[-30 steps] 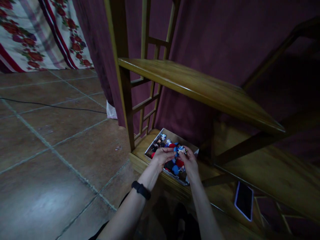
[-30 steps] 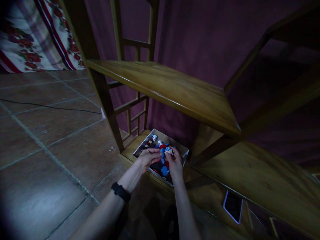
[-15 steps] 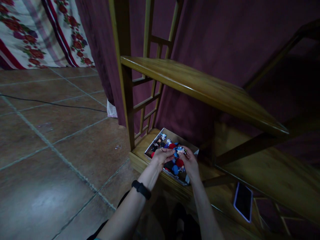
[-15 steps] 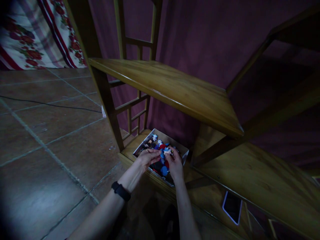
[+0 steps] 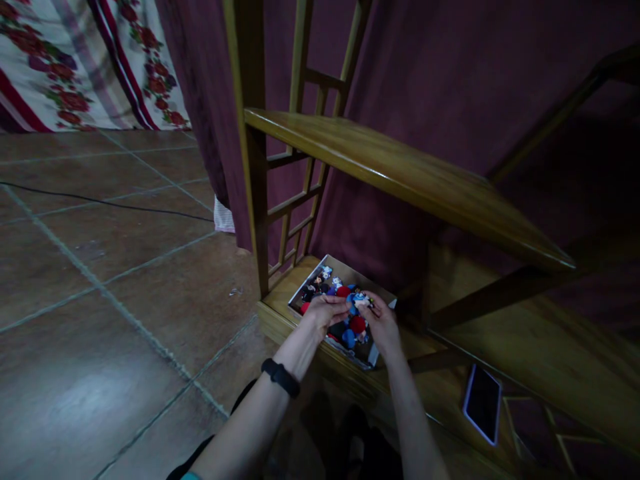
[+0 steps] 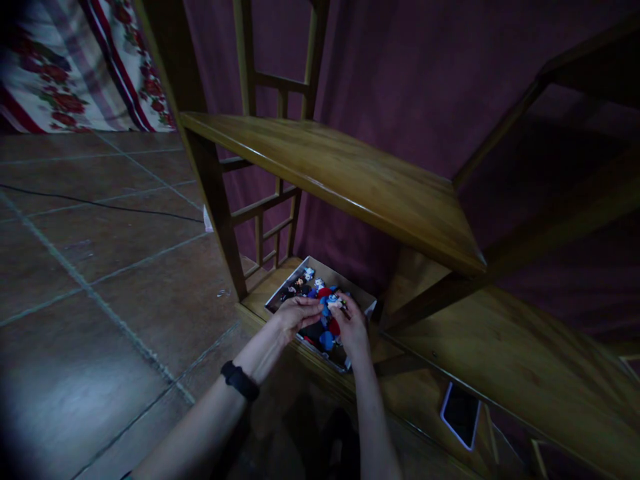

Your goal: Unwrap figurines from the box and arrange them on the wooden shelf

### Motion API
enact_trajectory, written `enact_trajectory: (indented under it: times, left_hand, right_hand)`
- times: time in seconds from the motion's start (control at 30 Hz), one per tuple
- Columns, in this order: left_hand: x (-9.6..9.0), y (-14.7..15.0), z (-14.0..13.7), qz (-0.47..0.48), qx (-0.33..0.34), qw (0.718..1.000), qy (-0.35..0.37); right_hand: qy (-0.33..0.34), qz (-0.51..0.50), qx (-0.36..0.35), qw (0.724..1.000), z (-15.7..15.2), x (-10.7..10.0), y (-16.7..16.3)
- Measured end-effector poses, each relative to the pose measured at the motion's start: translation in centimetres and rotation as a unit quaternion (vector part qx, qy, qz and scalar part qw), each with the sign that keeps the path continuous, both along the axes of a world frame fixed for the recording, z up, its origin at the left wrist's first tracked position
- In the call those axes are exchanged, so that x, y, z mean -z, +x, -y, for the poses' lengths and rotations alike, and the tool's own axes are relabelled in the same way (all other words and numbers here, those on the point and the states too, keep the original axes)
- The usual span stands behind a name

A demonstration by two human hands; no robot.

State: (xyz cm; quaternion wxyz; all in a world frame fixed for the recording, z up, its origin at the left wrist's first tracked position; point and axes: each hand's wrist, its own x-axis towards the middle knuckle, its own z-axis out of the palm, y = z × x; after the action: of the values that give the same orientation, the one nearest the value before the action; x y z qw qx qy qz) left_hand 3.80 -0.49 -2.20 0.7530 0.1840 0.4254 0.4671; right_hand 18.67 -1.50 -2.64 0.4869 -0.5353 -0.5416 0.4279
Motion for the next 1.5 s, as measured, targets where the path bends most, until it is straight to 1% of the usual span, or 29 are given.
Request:
enact_trajectory:
  times: [0.13, 0.27, 0.43, 0.57, 0.73, 0.83, 1.07, 1.2, 1.37, 1.5]
  left_hand:
    - [-0.1, -0.3, 0.1, 0.01, 0.002, 1.0, -0.002]
    - [0.0, -0.3, 0.1, 0.017, 0.005, 1.0, 0.005]
    - [0.1, 0.2, 0.2, 0.018, -0.019, 0.999, 0.027]
    - [0.2, 0.8, 0.5, 0.014, -0.042, 0.999, 0.03]
    - [0.1, 1.8, 0.8, 0.003, -0.076, 0.996, 0.054]
    - [0.0, 2.0, 1.0, -0.001, -0.077, 0.995, 0.064]
    - [-0.3, 1.4, 1.1, -0.001, -0.063, 0.997, 0.036]
    - [-0.8, 0.7, 1.3, -0.013, -0.055, 0.998, 0.017]
    - [-1.0, 0.3, 1.0, -0.017, -0.012, 1.0, -0.002]
    - [-0.6, 0.1, 0.4, -0.005, -0.009, 0.999, -0.033]
  right_hand:
    - [-0.004, 0.001, -0.017, 1.0, 0.2, -0.6, 0.1]
    - [-0.007, 0.009, -0.025, 1.0, 0.2, -0.5, 0.1]
    - [0.018, 0.021, 0.001, 1.0, -0.2, 0.1, 0.0]
    - [0.03, 0.022, 0.019, 0.999, -0.3, 0.1, -0.1]
    - [0.018, 0.007, 0.022, 1.0, -0.4, 0.2, -0.1]
    - [0.016, 0.011, 0.018, 1.0, -0.5, 0.3, 0.1]
    - [0.026, 0.038, -0.011, 0.999, -0.5, 0.6, 0.4]
    - [0.032, 0.035, -0.031, 0.998, -0.3, 0.4, 0.1]
    - [0.045, 0.029, -0.051, 0.997, 0.2, -0.2, -0.3]
    - [0.04, 0.013, -0.027, 0.999, 0.3, -0.3, -0.4]
